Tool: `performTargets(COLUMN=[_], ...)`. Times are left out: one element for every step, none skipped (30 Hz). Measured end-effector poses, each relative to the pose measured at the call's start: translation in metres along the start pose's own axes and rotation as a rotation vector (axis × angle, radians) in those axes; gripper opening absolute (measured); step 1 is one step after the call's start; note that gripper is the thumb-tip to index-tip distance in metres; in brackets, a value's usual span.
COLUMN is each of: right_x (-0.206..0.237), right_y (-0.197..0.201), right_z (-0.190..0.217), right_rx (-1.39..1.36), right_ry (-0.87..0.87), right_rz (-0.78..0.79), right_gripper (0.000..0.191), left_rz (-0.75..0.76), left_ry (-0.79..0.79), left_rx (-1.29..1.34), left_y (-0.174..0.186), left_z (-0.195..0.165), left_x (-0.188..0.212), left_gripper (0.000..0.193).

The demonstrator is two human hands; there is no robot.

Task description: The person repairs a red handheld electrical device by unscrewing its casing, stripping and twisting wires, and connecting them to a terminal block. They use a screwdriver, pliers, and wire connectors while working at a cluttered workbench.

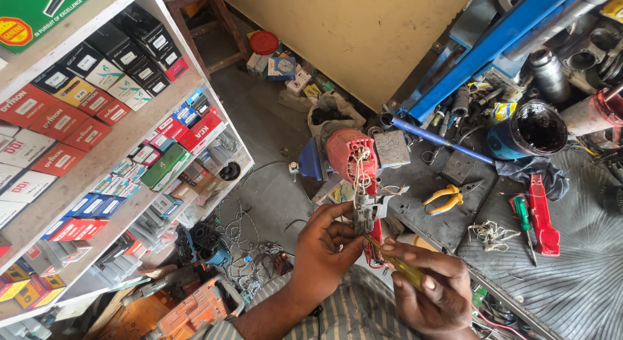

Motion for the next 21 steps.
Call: performTargets(right_x=[0.002,0.004,0.007,0.008,0.01,0.011,0.011,0.01,0.007,0.005,0.001,-0.002,-0.004,-0.007,-0.006,-0.004,-0.002,0.0,0.003,0.006,0.007], right_y=[0.002,0.002,0.001,0.002,0.002,0.003,0.004,0.004,0.004,0.003,0.001,0.0,-0.003,-0.006,-0.008,-0.012,-0.013,-0.016,-0.019,-0.021,-0.023], right_z=[-0.001,-0.002,-0.004,-0.004,-0.005,-0.005,-0.004,-0.005,-0.004,-0.004,-0.004,-0.001,0.002,0.005,0.004,0.003,0.001,-0.002,-0.005,-0.009,-0.009], right_rx=[0.005,0.011,0.003,-0.005,-0.013,-0.009,-0.006,-0.003,0.003,0.01,0.016,-0.001,-0.017,-0.034,-0.125,-0.215,-0.305,-0.39,-0.476,-0.563,-0.6], right_ry=[-0.018,-0.039,-0.043,-0.048,-0.052,-0.047,-0.041,-0.035,-0.032,-0.029,-0.026,0.023,0.071,0.12,0.072,0.024,-0.026,-0.089,-0.151,-0.214,-0.225], right_rz=[0.008,0.017,0.01,0.002,-0.005,-0.015,-0.025,-0.034,-0.018,-0.001,0.015,0.005,-0.003,-0.012,-0.073,-0.136,-0.201,-0.213,-0.225,-0.235,-0.23], right_gripper=[0.052,0.055,0.056,0.058,0.059,0.06,0.061,0.061,0.058,0.055,0.051,0.042,0.036,0.033,0.029,0.026,0.024,0.021,0.02,0.019,0.019], left_rz=[-0.003,-0.007,-0.011,-0.006,-0.001,0.004,0.0,-0.005,-0.01,-0.007,-0.004,-0.001,-0.003,-0.005,-0.009,-0.013,-0.016,-0.018,-0.019,-0.02,-0.021], left_ry=[-0.002,-0.001,0.0,0.007,0.015,0.023,0.025,0.027,0.029,0.019,0.008,-0.003,0.002,0.007,0.01,0.006,0.003,-0.001,-0.016,-0.03,-0.045], left_rx=[-0.008,-0.016,-0.022,-0.009,0.004,0.017,0.005,-0.007,-0.02,-0.027,-0.035,-0.043,-0.056,-0.069,-0.081,-0.078,-0.076,-0.075,-0.089,-0.103,-0.118], left_y=[0.0,0.001,0.001,0.0,0.0,0.0,0.0,0.0,0.0,0.0,-0.001,-0.001,-0.001,-0.001,-0.001,-0.001,-0.001,-0.001,-0.002,-0.002,-0.002], left_z=[0.0,0.0,0.0,0.0,0.0,0.0,0.0,0.0,0.0,-0.001,-0.002,-0.002,-0.002,-0.001,-0.001,-0.001,-0.001,-0.001,-0.002,-0.004,-0.005], left_x=[0.0,0.0,0.0,0.0,0.0,0.001,0.001,0.001,0.001,0.0,0.0,0.0,0.0,0.0,0.0,0.0,0.0,0.0,0.0,0.0,0.0], left_gripper=[0.055,0.055,0.054,0.054,0.054,0.054,0.053,0.053,0.053,0.053,0.053,0.053,0.053,0.053,0.054,0.054,0.054,0.055,0.054,0.053,0.053])
Point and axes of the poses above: each hand's wrist, its own x-axis away from the middle knuckle, its own y-axis out of the back of the hand, z = x × y, the point moved 7 cm from there along -x, towards the middle knuckle, and after that the axes turned 1 degree about x, right-handed, at the moved point
